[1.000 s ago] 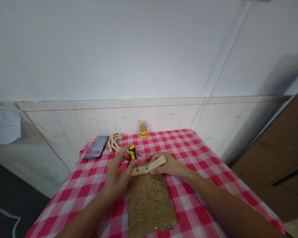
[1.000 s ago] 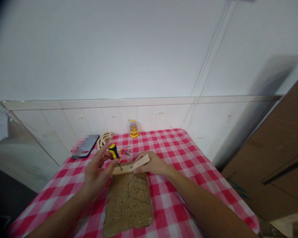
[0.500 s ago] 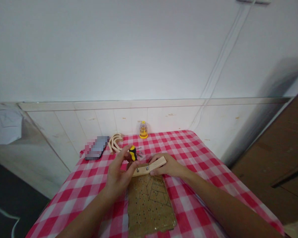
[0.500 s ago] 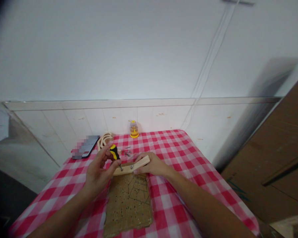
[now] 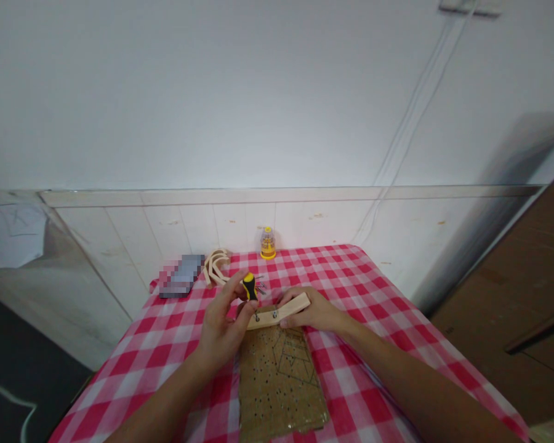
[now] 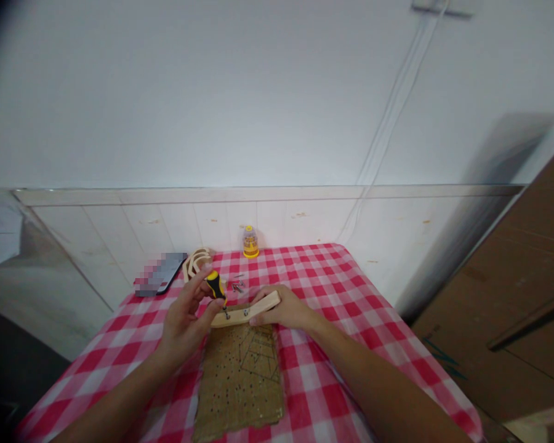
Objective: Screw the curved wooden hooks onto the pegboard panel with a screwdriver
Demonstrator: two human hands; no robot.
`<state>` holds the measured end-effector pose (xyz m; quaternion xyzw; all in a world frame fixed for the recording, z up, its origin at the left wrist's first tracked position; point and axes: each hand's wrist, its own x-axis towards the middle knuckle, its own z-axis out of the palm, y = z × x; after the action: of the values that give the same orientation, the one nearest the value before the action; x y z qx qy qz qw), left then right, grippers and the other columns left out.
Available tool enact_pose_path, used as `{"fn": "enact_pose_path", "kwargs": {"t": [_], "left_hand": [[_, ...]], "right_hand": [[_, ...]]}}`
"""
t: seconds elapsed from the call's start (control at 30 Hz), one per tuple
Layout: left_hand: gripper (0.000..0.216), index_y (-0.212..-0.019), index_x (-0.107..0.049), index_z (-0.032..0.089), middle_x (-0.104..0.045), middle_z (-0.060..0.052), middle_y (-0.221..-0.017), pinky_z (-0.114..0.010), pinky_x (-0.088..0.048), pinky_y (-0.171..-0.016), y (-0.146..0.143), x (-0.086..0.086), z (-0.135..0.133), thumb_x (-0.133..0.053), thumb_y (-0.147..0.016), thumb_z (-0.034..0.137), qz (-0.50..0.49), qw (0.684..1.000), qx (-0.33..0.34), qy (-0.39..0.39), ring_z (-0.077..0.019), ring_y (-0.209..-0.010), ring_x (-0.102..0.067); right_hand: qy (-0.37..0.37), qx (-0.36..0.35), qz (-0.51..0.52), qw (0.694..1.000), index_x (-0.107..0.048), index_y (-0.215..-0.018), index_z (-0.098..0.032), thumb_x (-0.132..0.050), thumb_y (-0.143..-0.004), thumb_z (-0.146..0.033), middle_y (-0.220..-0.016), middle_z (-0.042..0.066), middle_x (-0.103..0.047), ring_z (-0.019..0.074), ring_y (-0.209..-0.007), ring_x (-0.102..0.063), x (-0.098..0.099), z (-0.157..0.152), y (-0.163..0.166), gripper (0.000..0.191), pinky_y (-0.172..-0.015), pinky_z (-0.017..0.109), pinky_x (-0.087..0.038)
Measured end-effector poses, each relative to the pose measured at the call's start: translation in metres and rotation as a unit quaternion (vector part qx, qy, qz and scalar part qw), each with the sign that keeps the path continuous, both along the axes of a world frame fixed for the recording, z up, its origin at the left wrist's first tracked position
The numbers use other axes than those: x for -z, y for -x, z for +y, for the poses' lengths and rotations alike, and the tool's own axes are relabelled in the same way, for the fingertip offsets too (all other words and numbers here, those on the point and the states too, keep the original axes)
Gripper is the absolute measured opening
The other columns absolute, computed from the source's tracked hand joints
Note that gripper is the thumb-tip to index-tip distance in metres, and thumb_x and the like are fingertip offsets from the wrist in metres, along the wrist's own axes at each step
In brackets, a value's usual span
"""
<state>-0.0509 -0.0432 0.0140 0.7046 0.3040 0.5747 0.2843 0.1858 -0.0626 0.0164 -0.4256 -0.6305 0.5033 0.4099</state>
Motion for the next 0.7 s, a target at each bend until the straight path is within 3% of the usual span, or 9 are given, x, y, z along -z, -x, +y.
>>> {"fn": "enact_pose_path", "kwargs": {"t": [0.4, 0.7], "left_hand": [[0.059, -0.149, -0.047, 0.028, -0.066, -0.003, -0.099, -0.028, -0.056, -0.079, -0.0003, 0.0037, 0.0008, -0.064, -0.092, 0.023, -0.004, 1.0, 0.013, 0.001, -0.0168, -0.092, -0.063], [0.05, -0.137, -0.055, 0.025, -0.066, -0.001, -0.097, -0.028, -0.055, -0.079, -0.0013, 0.0017, -0.002, -0.067, -0.088, 0.022, 0.009, 1.0, -0.02, -0.007, -0.0153, -0.088, -0.064]], "right_hand": [[0.003, -0.009, -0.006, 1.0, -0.076, -0.08, -0.019, -0.095, -0.057, -0.037, -0.08, 0.0, -0.072, 0.014, -0.068, -0.061, -0.003, 0.0004, 0.0005, 0.035, -0.062, 0.026, -0.044], [0.015, -0.003, 0.003, 1.0, -0.076, -0.082, -0.018, -0.096, -0.056, -0.034, -0.078, 0.0, -0.072, 0.0137, -0.067, -0.061, 0.0033, 0.0019, -0.0018, 0.037, -0.061, 0.025, -0.045]]}}
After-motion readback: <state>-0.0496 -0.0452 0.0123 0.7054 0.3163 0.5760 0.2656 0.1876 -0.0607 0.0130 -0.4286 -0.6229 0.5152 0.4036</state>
